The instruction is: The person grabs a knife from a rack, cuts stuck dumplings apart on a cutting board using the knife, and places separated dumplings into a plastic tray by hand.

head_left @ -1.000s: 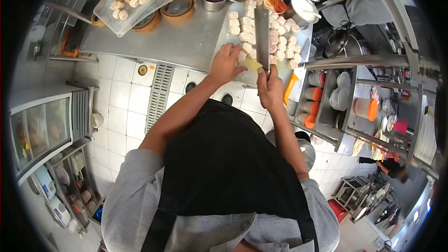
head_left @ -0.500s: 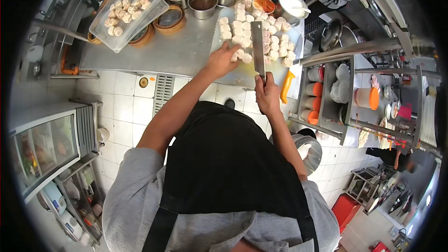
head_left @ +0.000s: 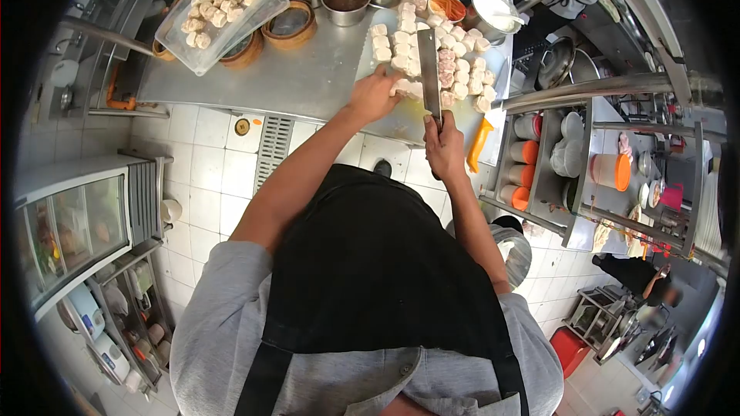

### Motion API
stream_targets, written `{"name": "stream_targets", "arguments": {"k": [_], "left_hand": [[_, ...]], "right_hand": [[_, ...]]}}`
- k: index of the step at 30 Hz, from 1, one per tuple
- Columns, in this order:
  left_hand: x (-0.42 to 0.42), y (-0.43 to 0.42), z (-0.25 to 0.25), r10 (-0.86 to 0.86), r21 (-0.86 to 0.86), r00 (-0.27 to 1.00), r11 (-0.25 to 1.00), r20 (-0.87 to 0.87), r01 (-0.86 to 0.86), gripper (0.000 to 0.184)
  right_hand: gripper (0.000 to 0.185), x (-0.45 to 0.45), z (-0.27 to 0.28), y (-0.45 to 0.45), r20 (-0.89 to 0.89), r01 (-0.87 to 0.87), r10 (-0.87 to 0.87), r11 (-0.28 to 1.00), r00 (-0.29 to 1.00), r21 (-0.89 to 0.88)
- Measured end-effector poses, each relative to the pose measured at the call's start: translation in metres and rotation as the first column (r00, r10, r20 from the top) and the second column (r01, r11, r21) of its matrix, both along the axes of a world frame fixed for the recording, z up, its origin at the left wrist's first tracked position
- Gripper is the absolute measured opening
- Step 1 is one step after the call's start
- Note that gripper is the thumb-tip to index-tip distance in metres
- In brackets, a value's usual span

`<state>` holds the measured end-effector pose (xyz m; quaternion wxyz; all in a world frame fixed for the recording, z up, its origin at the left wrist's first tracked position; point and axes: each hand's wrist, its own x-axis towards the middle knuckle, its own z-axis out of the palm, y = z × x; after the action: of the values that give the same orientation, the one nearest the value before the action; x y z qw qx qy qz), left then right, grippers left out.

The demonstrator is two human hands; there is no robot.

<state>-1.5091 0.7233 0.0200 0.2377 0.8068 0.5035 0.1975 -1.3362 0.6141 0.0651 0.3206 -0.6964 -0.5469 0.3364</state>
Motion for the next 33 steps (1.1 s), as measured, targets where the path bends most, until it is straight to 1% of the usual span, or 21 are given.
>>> {"name": "stream_targets", "arguments": {"k": [1,2,5,7,8,9,11,13,15,18,19,20,21,23,26,27,28,29,31,32,33], "left_hand": [[-0.002,-0.003,0.000,0.003,0.003,1.000,1.000,0.017,-0.003,0.043],[-0.006,-0.008,-0.001,0.005,0.003,1.000,1.000,0.017,-0.005,0.043],[-0.023,-0.028,-0.004,0.085,-0.007,0.994,0.996,0.074,-0.084,0.036],[-0.031,-0.037,-0.005,0.118,0.015,0.985,0.993,0.123,-0.120,0.031],[-0.031,-0.040,-0.005,0.126,0.012,0.984,0.992,0.126,-0.128,0.031],[-0.030,-0.042,-0.006,0.148,-0.008,0.981,0.989,0.126,-0.149,0.032],[-0.031,-0.044,-0.004,0.180,-0.029,0.975,0.984,0.128,-0.178,0.033],[-0.030,-0.046,-0.004,0.185,-0.039,0.973,0.983,0.140,-0.181,0.034],[-0.030,-0.047,-0.005,0.197,-0.049,0.970,0.980,0.140,-0.192,0.033],[-0.029,-0.047,-0.006,0.201,-0.030,0.968,0.980,0.147,-0.199,0.033],[-0.028,-0.047,-0.006,0.201,-0.004,0.968,0.979,0.154,-0.203,0.032],[-0.027,-0.048,-0.007,0.200,-0.001,0.967,0.979,0.156,-0.203,0.032],[-0.026,-0.049,-0.009,0.201,-0.001,0.967,0.979,0.157,-0.204,0.032],[-0.029,-0.046,-0.009,0.204,0.008,0.967,0.978,0.154,-0.208,0.033],[-0.027,-0.040,0.000,0.182,0.025,0.964,0.981,0.193,-0.190,0.034],[-0.027,-0.042,0.002,0.165,0.038,0.959,0.983,0.233,-0.178,0.034],[-0.025,-0.046,0.008,0.145,0.047,0.950,0.985,0.275,-0.164,0.035],[-0.022,-0.046,0.017,0.140,0.046,0.951,0.986,0.276,-0.158,0.035],[-0.023,-0.049,0.029,0.135,0.090,0.945,0.982,0.298,-0.169,0.034],[-0.025,-0.051,0.026,0.135,0.083,0.946,0.982,0.294,-0.167,0.034],[-0.026,-0.050,0.021,0.136,0.039,0.965,0.988,0.225,-0.149,0.033]], "right_hand": [[0.026,-0.001,0.003,0.000,-0.027,0.012,-0.013,0.999,1.000,-0.053],[0.026,-0.002,0.003,-0.001,-0.028,0.009,-0.011,0.999,1.000,-0.053],[0.025,-0.008,0.003,-0.002,-0.017,-0.045,0.044,0.998,0.999,-0.049],[0.025,-0.017,0.006,-0.002,0.052,-0.118,0.117,0.993,0.992,0.018],[0.025,-0.019,0.003,-0.002,0.052,-0.146,0.143,0.988,0.988,0.056],[0.025,-0.022,0.003,-0.002,0.056,-0.155,0.152,0.987,0.987,0.053],[0.025,-0.030,0.013,0.001,0.023,-0.176,0.175,0.975,0.984,0.135],[0.024,-0.034,0.025,0.005,0.011,-0.187,0.187,0.972,0.982,0.142],[0.023,-0.038,0.032,0.007,-0.008,-0.154,0.158,0.974,0.987,0.169],[0.022,-0.041,0.011,0.010,0.027,-0.145,0.143,0.979,0.989,0.143],[0.022,-0.038,-0.008,0.010,0.028,-0.146,0.143,0.979,0.989,0.144],[0.022,-0.034,-0.032,0.010,0.085,-0.198,0.189,0.973,0.978,0.119],[0.022,-0.032,-0.044,0.011,0.140,-0.249,0.235,0.964,0.962,0.091],[0.024,-0.034,-0.035,0.010,0.112,-0.244,0.234,0.965,0.966,0.094],[0.024,-0.034,-0.017,0.011,0.087,-0.208,0.198,0.971,0.976,0.117],[0.023,-0.034,-0.010,0.006,0.071,-0.195,0.189,0.976,0.979,0.094],[0.022,-0.033,-0.003,0.000,0.059,-0.180,0.176,0.982,0.983,0.065],[0.022,-0.031,0.005,0.000,0.060,-0.174,0.171,0.983,0.984,0.064],[0.023,-0.031,0.014,-0.003,0.042,-0.175,0.172,0.980,0.984,0.096],[0.023,-0.032,0.013,-0.003,0.023,-0.172,0.171,0.982,0.985,0.083],[0.023,-0.032,0.001,0.000,0.021,-0.171,0.170,0.982,0.985,0.083]]}}
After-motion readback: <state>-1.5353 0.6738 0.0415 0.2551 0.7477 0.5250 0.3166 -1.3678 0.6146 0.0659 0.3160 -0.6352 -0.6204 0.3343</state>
